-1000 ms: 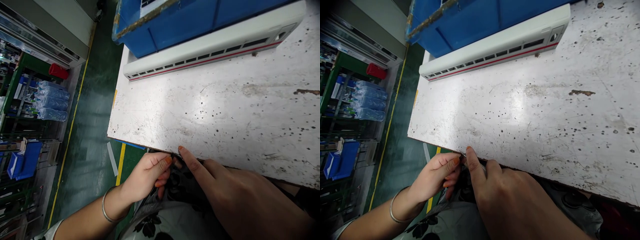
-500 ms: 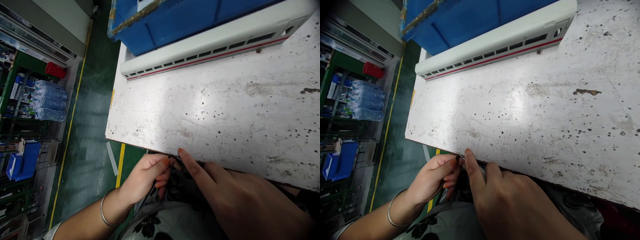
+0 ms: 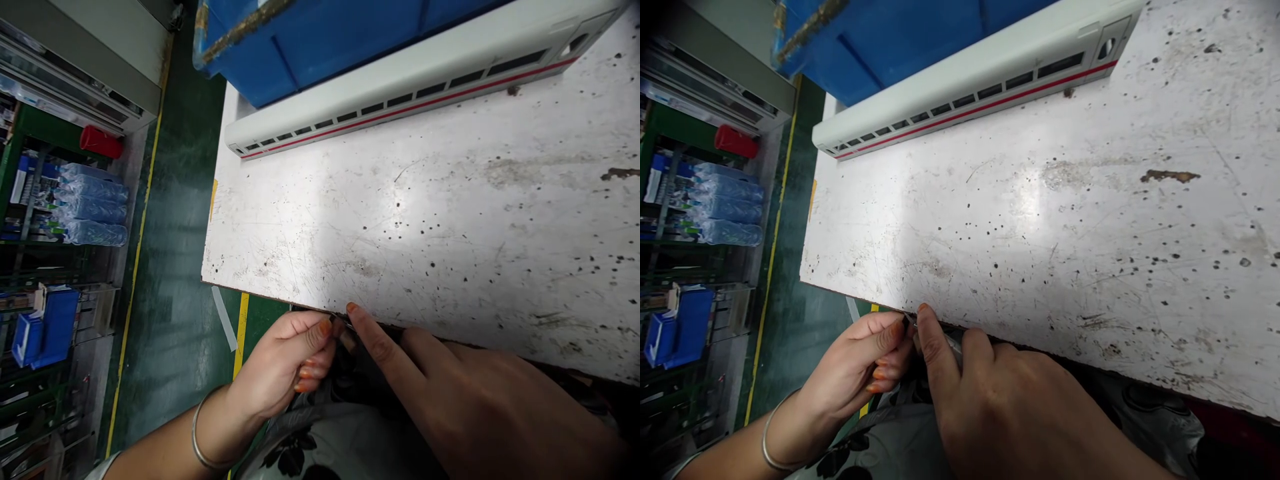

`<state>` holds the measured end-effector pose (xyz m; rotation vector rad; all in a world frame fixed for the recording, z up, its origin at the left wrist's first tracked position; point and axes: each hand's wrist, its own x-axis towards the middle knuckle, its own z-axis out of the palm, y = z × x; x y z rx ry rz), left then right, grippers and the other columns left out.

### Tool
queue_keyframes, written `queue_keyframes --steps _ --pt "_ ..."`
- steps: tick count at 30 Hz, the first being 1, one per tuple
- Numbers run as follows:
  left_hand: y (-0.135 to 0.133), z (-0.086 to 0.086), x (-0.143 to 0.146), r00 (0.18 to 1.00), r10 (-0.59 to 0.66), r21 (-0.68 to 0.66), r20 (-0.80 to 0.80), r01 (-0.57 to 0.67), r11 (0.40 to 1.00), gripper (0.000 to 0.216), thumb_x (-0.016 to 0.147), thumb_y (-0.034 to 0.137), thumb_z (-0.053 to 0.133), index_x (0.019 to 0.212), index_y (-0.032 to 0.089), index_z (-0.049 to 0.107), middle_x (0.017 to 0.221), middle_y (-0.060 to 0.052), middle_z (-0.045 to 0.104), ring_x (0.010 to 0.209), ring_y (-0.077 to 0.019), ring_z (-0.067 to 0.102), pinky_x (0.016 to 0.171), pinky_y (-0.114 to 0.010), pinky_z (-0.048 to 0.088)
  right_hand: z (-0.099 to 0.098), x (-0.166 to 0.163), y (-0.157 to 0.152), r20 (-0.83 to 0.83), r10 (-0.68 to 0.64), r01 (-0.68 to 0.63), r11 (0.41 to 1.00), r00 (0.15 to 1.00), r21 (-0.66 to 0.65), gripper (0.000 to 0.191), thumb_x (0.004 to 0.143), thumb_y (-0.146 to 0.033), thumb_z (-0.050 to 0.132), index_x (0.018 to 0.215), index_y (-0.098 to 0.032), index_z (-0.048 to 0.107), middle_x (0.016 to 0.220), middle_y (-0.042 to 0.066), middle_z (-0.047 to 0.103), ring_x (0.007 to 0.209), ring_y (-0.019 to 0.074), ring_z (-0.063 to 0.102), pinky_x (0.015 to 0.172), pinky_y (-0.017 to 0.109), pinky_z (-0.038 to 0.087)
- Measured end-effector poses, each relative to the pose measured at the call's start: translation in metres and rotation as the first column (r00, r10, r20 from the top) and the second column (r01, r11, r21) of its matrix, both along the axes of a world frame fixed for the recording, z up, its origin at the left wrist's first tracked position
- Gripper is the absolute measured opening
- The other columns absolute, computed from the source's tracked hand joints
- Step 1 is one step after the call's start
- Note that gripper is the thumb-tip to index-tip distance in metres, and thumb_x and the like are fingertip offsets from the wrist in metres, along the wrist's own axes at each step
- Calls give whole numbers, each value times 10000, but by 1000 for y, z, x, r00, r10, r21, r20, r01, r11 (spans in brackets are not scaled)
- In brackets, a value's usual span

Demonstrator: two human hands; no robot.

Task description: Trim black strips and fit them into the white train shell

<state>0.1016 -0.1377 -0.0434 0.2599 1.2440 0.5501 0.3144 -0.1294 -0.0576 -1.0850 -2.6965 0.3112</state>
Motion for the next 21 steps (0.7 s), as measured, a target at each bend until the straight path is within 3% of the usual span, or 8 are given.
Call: queue_keyframes --steps 5,11,21 --pt "2 3 -3 993 83 -96 78 -75 993 418 882 400 634 594 161 446 524 71 277 412 -38 226 359 -154 140 -2 -2 0 -19 -20 19 999 1000 -38 660 843 -178 502 1491 -130 384 652 7 533 420 141 418 409 277 323" --pt "3 3 -7 984 90 -143 151 -68 987 336 915 363 583 666 152 504 551 73 263 429 -38 195 358 -141 156 -4 -4 1 -29 -26 23 995 999 -94 672 841 -186 504 1499 -144 374 605 2 512 427 124 391 433 241 329" --pt "5 6 -1 996 81 -119 42 -76 990 312 893 346 632 698 168 466 556 70 301 453 -36 186 363 -124 147 1 -3 2 -15 21 -23 994 1000 -111 665 835 -96 365 1497 -34 326 693 21 522 402 155 489 369 296 378"
